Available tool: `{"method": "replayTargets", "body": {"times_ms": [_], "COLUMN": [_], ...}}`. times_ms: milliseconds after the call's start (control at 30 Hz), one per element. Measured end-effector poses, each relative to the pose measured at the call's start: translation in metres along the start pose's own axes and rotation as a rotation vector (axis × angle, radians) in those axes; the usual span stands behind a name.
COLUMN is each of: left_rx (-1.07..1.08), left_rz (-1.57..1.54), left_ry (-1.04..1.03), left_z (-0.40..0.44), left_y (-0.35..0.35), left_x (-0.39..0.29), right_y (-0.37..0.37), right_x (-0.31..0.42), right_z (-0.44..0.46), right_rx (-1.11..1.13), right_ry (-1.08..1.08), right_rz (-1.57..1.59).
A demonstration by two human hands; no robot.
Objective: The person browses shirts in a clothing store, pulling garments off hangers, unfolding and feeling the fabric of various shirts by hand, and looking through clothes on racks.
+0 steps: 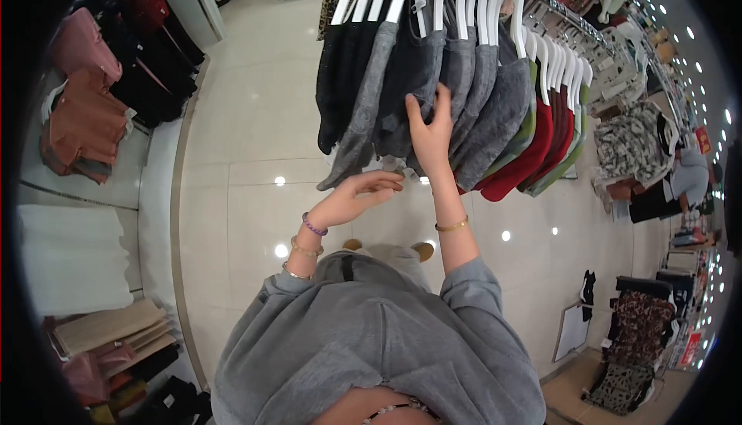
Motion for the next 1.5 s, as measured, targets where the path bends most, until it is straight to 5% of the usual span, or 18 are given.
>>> {"method": "replayTargets", "body": {"times_ms": [167, 400, 533, 633, 733, 833, 900, 967, 1100, 1200, 1233, 1500], "left_rx": [-0.183, -0.195, -0.018, -0.097, -0.12, -0.541, -0.728, -0.897, -1.056, -0.946, -1.093, -1.132], "left_rz": [-0.007, 0.308, 0.255, 0.032, 0.087, 0.08, -0.018, -0.314, -0.623, -0.845, -0.875, -0.81], "left_ry": [-0.015, -0.041, 0.046, -0.156, -0.015, -0.014, 0.243, -0.175, -0.205, -0.189, -0.089, -0.165], "left_z": [0.001, 0.006, 0.016, 0.013, -0.01, -0.042, -0.066, -0.081, -0.116, -0.129, -0.138, -0.159], "left_y": [0.003, -0.024, -0.062, -0.064, -0.037, 0.002, 0.031, 0.061, 0.104, 0.11, 0.112, 0.11], "left_x": [-0.011, 0.0, -0.003, 0.036, 0.043, 0.006, 0.012, -0.007, 0.01, 0.005, 0.007, 0.003], "right_y": [0.014, 0.058, 0.036, 0.019, 0.01, 0.016, 0.024, 0.033, 0.038, 0.043, 0.044, 0.05], "right_x": [-0.059, 0.076, 0.102, 0.084, 0.066, 0.051, 0.042, 0.024, 0.014, 0.009, 0.011, -0.028], "right_z": [-0.009, -0.052, -0.075, -0.079, -0.102, -0.114, -0.118, -0.122, -0.118, -0.105, -0.1, -0.066], "right_rx": [0.001, -0.06, 0.302, 0.433, 0.556, 0.404, 0.332, 0.264, 0.168, 0.075, 0.03, -0.131], "right_ry": [-0.178, -0.143, -0.181, -0.178, -0.26, -0.259, -0.252, -0.27, -0.227, -0.108, -0.065, -0.039], "right_rz": [0.093, 0.511, 0.264, 0.221, 0.19, 0.191, 0.12, 0.087, 0.139, 0.073, 0.036, -0.062]}}
Point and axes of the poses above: each hand's wrist, its own z-axis towards the middle knuckle, its own y-axis out of the back of the hand, x = y × z, the point moved 7 cm from there along z, towards the middle knuckle, and after that the axes turned 11 degrees about z, right-handed, at the moved point
